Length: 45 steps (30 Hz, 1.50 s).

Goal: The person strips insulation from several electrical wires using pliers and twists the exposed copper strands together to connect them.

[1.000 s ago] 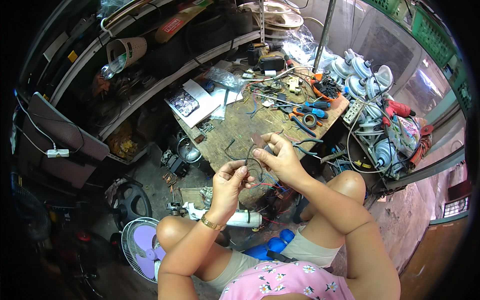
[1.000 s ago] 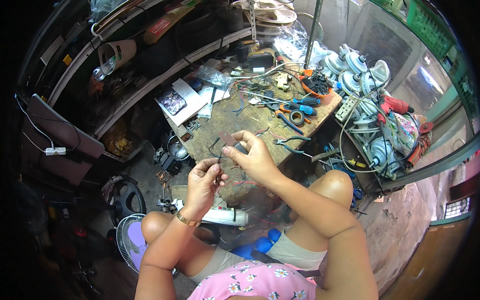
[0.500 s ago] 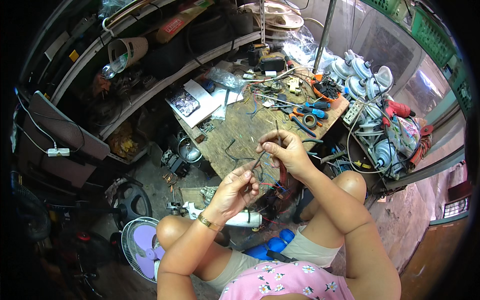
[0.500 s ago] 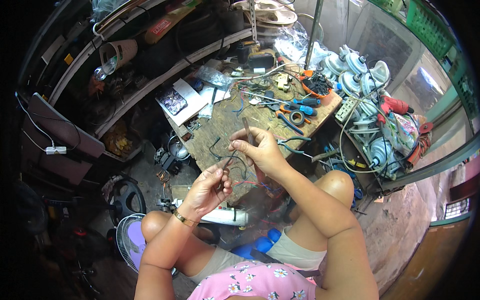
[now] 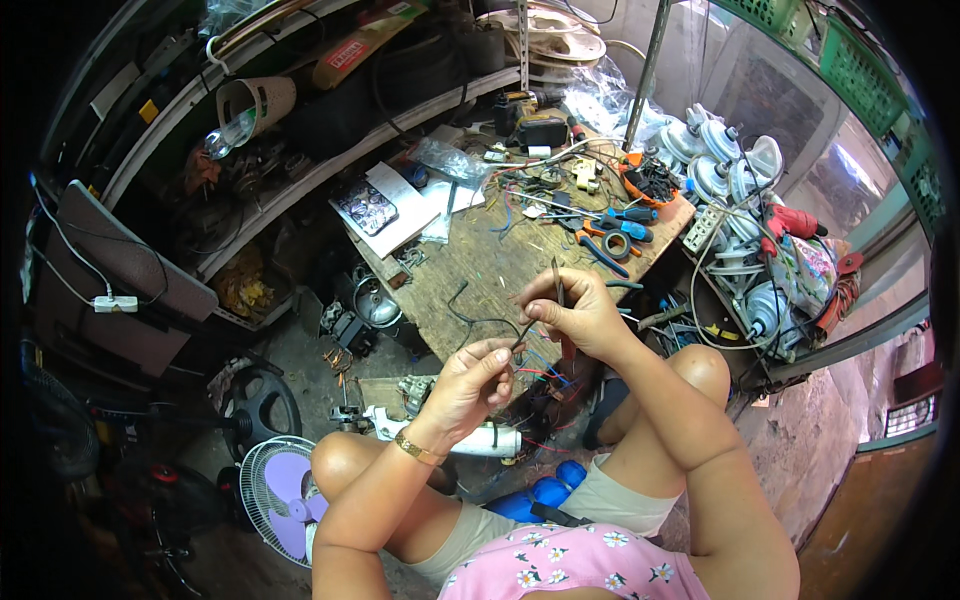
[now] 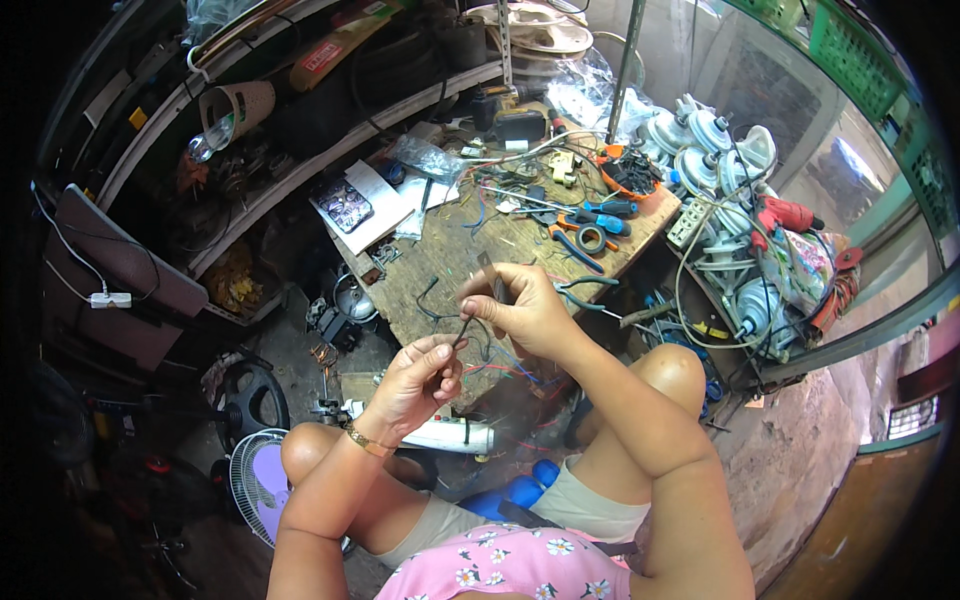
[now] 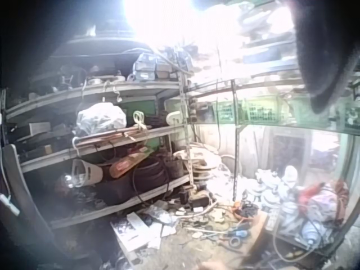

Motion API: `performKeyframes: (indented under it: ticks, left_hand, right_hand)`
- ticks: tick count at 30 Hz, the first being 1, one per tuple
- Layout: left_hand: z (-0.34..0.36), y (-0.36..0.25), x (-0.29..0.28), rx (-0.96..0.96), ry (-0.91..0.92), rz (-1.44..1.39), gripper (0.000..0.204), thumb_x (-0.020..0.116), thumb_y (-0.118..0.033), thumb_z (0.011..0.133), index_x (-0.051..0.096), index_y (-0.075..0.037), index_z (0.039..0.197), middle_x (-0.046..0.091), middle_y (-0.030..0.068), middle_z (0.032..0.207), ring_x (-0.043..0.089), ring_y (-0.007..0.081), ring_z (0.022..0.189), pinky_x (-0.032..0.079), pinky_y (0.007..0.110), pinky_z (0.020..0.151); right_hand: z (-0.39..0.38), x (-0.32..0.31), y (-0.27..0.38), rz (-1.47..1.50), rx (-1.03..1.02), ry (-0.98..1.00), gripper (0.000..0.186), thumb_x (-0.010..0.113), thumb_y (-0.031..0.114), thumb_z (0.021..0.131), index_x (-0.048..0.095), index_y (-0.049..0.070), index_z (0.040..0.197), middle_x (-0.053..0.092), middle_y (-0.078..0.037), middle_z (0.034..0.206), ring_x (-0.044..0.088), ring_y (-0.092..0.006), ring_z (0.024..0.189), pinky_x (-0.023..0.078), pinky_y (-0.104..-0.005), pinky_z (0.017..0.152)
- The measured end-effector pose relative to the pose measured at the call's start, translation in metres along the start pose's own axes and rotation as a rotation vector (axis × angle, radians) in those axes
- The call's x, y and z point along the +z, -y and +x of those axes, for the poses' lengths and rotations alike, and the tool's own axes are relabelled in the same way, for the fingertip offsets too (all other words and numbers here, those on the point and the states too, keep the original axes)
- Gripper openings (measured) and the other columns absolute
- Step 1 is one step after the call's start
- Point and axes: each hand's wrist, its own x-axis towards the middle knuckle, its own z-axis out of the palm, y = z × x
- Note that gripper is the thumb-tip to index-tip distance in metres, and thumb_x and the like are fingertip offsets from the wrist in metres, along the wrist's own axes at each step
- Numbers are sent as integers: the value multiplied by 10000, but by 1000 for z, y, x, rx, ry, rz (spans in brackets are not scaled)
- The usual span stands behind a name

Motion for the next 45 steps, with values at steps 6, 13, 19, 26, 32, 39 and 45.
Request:
performKeyframes:
  ticks: [6,13,19,26,32,39,45]
  left_hand:
    - [3,5,-1,88,-135,-53,207,587,-180,886,573,-18,1014,512,1,648,459,90,550,364,216,507]
    - [2,1,6,-15,-79,-60,225,590,-177,885,575,-22,1047,515,0,660,481,100,592,395,221,538]
    - [0,5,16,483,-115,445,153,623,-105,848,638,7,951,527,18,737,496,90,654,406,202,581]
    - [6,0,9,667,-151,759,98,630,-12,813,648,36,896,520,27,732,479,72,655,389,205,572]
    - [2,4,11,400,-118,548,125,614,-107,862,605,0,925,542,-14,759,479,37,664,385,184,596]
    - [-1,4,13,392,-19,413,123,632,-93,841,551,-19,897,527,-3,810,485,61,711,407,200,635]
    - [-4,11,5,505,-5,574,100,605,-55,852,509,-27,841,492,4,816,453,61,704,393,197,623]
  right_hand:
    - [-5,11,21,161,17,-75,222,672,155,819,628,5,977,591,14,668,459,-11,520,355,-184,458]
    - [-9,19,20,-282,-213,-135,95,660,90,811,625,4,794,608,-5,669,423,-11,545,360,-209,485]
    - [-11,15,19,591,185,-21,99,631,111,836,606,17,851,619,-75,723,494,-69,490,369,-224,448]
    - [3,-2,11,625,158,-201,98,596,123,858,568,29,855,623,-109,746,461,-71,421,332,-188,389]
    - [5,-2,6,596,169,-228,94,601,109,855,578,19,842,632,-110,749,456,-66,442,358,-181,415]
    - [5,-5,14,525,81,-163,106,619,122,846,605,17,857,637,-96,736,484,-68,466,369,-179,428]
    - [10,-4,5,410,223,-140,135,610,156,860,567,32,889,600,-56,682,459,-62,429,355,-178,399]
